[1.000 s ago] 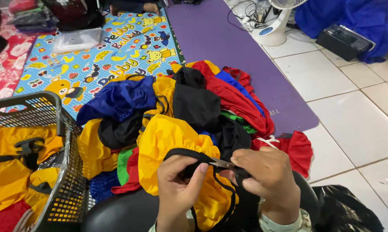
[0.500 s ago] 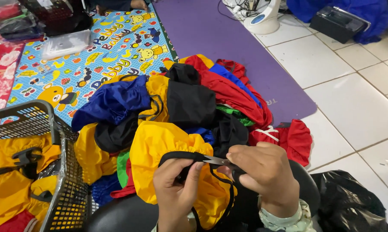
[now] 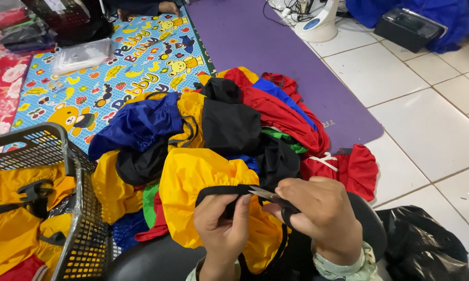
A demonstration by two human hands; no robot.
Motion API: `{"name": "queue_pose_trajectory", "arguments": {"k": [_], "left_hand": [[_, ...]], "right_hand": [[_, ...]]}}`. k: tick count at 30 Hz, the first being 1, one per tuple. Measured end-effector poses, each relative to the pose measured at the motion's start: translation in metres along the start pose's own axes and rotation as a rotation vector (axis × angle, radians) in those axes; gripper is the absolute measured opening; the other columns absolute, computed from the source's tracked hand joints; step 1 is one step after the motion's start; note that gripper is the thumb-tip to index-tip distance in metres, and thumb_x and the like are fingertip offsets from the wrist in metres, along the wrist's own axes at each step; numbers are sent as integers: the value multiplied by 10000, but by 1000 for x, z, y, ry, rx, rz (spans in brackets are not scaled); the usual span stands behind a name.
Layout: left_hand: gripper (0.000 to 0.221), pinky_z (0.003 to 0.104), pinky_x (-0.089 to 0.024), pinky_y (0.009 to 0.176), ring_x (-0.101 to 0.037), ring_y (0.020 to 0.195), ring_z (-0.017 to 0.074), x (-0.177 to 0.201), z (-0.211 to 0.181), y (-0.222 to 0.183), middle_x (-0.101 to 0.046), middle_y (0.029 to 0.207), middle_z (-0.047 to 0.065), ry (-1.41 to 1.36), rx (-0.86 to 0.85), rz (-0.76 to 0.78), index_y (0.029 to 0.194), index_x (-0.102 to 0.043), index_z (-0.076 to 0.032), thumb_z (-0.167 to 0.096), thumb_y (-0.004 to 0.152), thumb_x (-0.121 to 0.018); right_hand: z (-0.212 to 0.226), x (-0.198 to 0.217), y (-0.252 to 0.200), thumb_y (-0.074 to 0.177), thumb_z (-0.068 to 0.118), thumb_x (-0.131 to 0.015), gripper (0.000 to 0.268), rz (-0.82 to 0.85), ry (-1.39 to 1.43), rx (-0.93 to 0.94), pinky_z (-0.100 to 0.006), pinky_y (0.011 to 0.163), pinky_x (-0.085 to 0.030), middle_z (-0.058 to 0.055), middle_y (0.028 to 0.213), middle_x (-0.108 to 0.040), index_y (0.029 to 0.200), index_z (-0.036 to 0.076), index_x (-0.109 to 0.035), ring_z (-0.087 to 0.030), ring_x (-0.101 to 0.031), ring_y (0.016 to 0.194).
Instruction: A person sits on the floor and uses scissors to trim loose threads from various colored fabric items, placing finished ones in a basket.
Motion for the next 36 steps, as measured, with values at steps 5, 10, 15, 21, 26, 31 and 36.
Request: {"name": "queue_pose_trajectory", "arguments": {"k": [5, 10, 15, 21, 26, 31, 36], "left_hand": [[130, 248, -511, 496, -651, 570, 114, -2, 2, -7, -724, 692, 32, -8, -79, -68, 817, -767, -69, -184, 877, -759], [150, 243, -458, 460, -599, 518, 99, -5, 2, -8, -680, 624, 19, -14, -61, -73, 779, -756, -71, -191, 867, -768], [111, 246, -536, 534, -685, 612, 132, -6, 4, -6, -723, 731, 53, -67, -39, -80, 852, -743, -48, -154, 867, -770], [120, 237, -474, 468, -614, 544, 99, -5, -1, -4, -713, 660, 21, -39, -61, -81, 791, -755, -68, -162, 862, -778], [81, 240, -538, 524, -665, 571, 129, -6, -10, -3, -722, 724, 52, -69, -151, -59, 883, -748, -26, -103, 896, -726], [110, 242, -545, 557, -617, 537, 105, -7, -8, -6, -724, 738, 36, -55, -171, -44, 940, -757, -29, -125, 917, -711], [126, 238, -521, 515, -584, 500, 96, -6, -13, -5, -710, 698, 31, -25, -190, -44, 911, -760, -28, -141, 919, -705]], "right_hand": [[-1, -1, -7, 856, 59, -768, 105, 16, 6, -27, -338, 474, -383, -49, 899, -730, 896, 36, -674, -203, -491, 514], [2, 5, -3, 891, 120, -763, 148, 25, 21, -49, -336, 458, -400, -42, 844, -688, 853, 45, -641, -198, -414, 495], [0, 2, -2, 893, 146, -786, 186, 13, -3, -42, -323, 457, -402, -17, 820, -684, 837, 61, -630, -187, -426, 490], [-7, -5, -4, 839, 250, -866, 295, 26, 61, -17, -327, 470, -440, -44, 848, -728, 852, 47, -652, -183, -551, 510], [-6, -5, -3, 799, 504, -845, 501, -45, 12, 6, -303, 438, -351, 26, 740, -657, 753, 72, -597, -165, -370, 459], [-4, -6, -9, 830, 346, -836, 360, -55, -7, -31, -314, 449, -352, -11, 791, -683, 789, 51, -632, -165, -444, 485], [-3, -5, -14, 686, -115, -627, 209, -29, -25, -45, -332, 462, -340, -58, 806, -703, 849, 12, -655, -225, -426, 490]]}}
Point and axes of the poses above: each hand's wrist, its own y-axis towards the middle knuckle, its own x-axis out of the back of the hand, z = x × y, the point moved 6 cm from there along y, towards the middle knuckle
